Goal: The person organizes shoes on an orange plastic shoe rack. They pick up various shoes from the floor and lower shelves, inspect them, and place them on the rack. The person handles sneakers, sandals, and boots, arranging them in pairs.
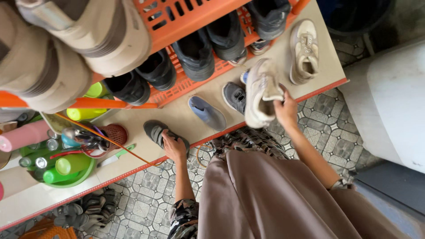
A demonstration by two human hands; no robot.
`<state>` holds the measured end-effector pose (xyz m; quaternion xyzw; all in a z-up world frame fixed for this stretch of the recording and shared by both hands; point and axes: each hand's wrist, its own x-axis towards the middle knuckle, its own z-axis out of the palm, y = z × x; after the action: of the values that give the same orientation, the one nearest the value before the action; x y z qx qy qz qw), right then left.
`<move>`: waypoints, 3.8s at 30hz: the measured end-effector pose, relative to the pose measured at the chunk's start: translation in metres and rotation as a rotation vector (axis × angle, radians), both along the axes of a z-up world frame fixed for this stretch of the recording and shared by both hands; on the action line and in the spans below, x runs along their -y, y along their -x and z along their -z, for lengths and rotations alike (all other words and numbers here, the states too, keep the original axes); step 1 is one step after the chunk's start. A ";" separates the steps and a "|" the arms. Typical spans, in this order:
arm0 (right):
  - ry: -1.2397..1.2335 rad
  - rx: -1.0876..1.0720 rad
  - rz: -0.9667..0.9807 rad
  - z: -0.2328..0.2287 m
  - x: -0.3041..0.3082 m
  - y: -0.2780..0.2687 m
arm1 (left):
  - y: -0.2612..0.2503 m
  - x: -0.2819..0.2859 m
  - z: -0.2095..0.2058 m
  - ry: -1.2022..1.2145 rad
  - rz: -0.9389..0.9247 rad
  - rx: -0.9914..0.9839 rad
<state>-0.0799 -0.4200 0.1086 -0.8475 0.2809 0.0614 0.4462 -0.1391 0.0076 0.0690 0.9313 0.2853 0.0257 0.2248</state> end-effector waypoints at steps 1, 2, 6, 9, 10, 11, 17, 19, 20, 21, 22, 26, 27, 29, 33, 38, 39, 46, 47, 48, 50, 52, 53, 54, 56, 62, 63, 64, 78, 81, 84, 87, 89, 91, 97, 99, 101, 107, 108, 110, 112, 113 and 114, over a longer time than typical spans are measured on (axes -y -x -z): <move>0.119 0.093 -0.044 0.007 0.018 -0.010 | 0.001 0.002 -0.002 0.109 -0.029 0.026; 0.236 0.187 -0.095 0.015 0.038 -0.024 | -0.001 0.006 -0.005 0.116 -0.028 0.038; 0.427 0.325 -0.185 0.057 0.088 -0.072 | -0.018 0.011 -0.008 0.024 0.100 0.177; 0.423 0.223 -0.168 0.068 0.105 -0.091 | -0.013 0.021 -0.002 -0.105 0.117 -0.002; 0.413 0.144 -0.143 0.070 0.108 -0.095 | -0.010 0.023 0.001 -0.144 0.097 -0.122; 0.374 0.185 -0.154 0.072 0.108 -0.096 | -0.007 0.026 0.004 -0.170 0.076 -0.133; 0.316 0.360 -0.187 0.067 0.085 -0.049 | 0.007 0.041 0.016 -0.235 0.125 -0.017; 0.294 0.370 -0.149 0.042 0.074 -0.037 | -0.001 0.047 -0.007 -0.144 0.145 0.044; 0.353 0.397 -0.179 0.026 0.069 -0.035 | -0.008 0.052 -0.026 -0.070 0.150 0.102; 0.414 0.424 -0.208 0.010 0.065 -0.034 | -0.013 0.060 -0.048 0.004 0.156 0.160; 0.474 0.442 -0.240 -0.003 0.060 -0.028 | -0.013 0.071 -0.072 0.080 0.160 0.209; 0.291 0.442 -0.384 -0.031 0.029 -0.015 | -0.013 0.145 -0.150 0.258 0.409 0.424; 0.089 0.364 -0.437 -0.033 0.021 -0.013 | -0.014 0.168 -0.161 0.225 0.505 0.444; -0.648 -0.118 -0.263 -0.035 0.007 -0.014 | -0.024 0.211 -0.174 0.220 0.671 0.409; -1.229 -0.136 -0.195 -0.040 0.003 -0.013 | -0.036 0.263 -0.182 0.179 1.068 0.463; -1.160 0.095 -0.176 -0.051 0.035 -0.023 | -0.045 0.282 -0.182 0.332 1.164 0.579; -1.146 0.094 -0.164 -0.050 0.041 -0.024 | -0.045 0.282 -0.183 0.407 1.129 0.617; -1.134 0.269 -0.235 -0.027 0.056 -0.009 | -0.059 0.283 -0.178 0.666 0.445 0.416; -1.128 0.283 -0.259 -0.025 0.057 -0.005 | -0.064 0.282 -0.172 0.919 0.462 0.332; -1.120 0.300 -0.285 -0.025 0.059 -0.003 | -0.072 0.283 -0.165 1.171 0.473 0.244; -1.104 0.257 -0.290 -0.030 0.065 -0.007 | -0.075 0.285 -0.150 1.359 0.469 0.129; -0.961 0.275 -0.275 -0.041 0.066 -0.011 | -0.073 0.292 -0.138 1.237 0.451 0.085; -0.827 0.311 -0.258 -0.047 0.067 -0.012 | -0.072 0.296 -0.132 1.165 0.421 0.106; -0.691 0.345 -0.237 -0.053 0.068 -0.011 | -0.069 0.301 -0.128 1.094 0.392 0.121; -0.175 0.628 -0.376 -0.066 0.075 -0.004 | -0.066 0.306 -0.124 0.938 0.344 0.103; 0.504 0.636 -0.696 -0.106 0.077 -0.009 | -0.062 0.310 -0.140 0.647 0.495 0.160; 0.525 0.564 -0.711 -0.109 0.076 -0.013 | -0.063 0.311 -0.143 0.632 0.524 0.150; 0.581 0.531 -0.736 -0.111 0.073 -0.016 | -0.064 0.311 -0.146 0.615 0.552 0.143; -0.455 0.468 -0.351 -0.100 0.080 -0.015 | -0.081 0.292 -0.120 0.799 0.626 0.146; -0.410 0.390 -0.616 -0.120 0.091 -0.035 | -0.075 0.290 -0.125 0.923 0.514 0.125; -0.164 0.531 -0.829 -0.151 0.094 -0.076 | -0.063 0.280 -0.128 1.080 0.409 0.116; -0.269 0.606 -0.564 -0.185 0.068 -0.115 | -0.050 0.271 -0.130 1.158 0.341 0.169; 0.007 0.791 -0.614 -0.202 0.043 -0.137 | -0.048 0.266 -0.134 1.187 0.297 0.195; 0.227 0.920 -0.673 -0.207 0.024 -0.156 | -0.047 0.260 -0.140 1.221 0.256 0.208; 0.240 0.772 -0.574 -0.163 0.008 -0.192 | -0.042 0.249 -0.151 1.207 0.195 0.273; 0.169 0.864 -0.550 -0.151 0.018 -0.192 | -0.037 0.250 -0.154 1.175 0.181 0.301; -0.103 0.881 -0.496 -0.148 0.028 -0.175 | -0.037 0.249 -0.157 1.124 0.177 0.330; -0.296 0.706 -0.326 -0.170 0.040 -0.080 | -0.035 0.245 -0.148 1.104 0.180 0.399; -0.191 0.799 -0.384 -0.174 0.044 -0.068 | -0.035 0.245 -0.148 1.118 0.170 0.384; 0.034 0.915 -0.465 -0.179 0.048 -0.051 | -0.037 0.247 -0.148 1.136 0.166 0.373; 0.267 0.956 -0.515 -0.183 0.053 -0.033 | -0.035 0.253 -0.151 1.144 0.174 0.381; 0.270 0.893 -0.526 -0.184 0.052 -0.024 | -0.031 0.256 -0.153 1.172 0.159 0.379; 0.274 0.837 -0.540 -0.186 0.052 -0.018 | -0.032 0.259 -0.156 1.199 0.147 0.385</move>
<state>-0.0623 -0.4723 0.2945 -0.8924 -0.1451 -0.2075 0.3735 -0.1072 -0.2514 0.2249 0.6393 0.1399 0.0131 0.7560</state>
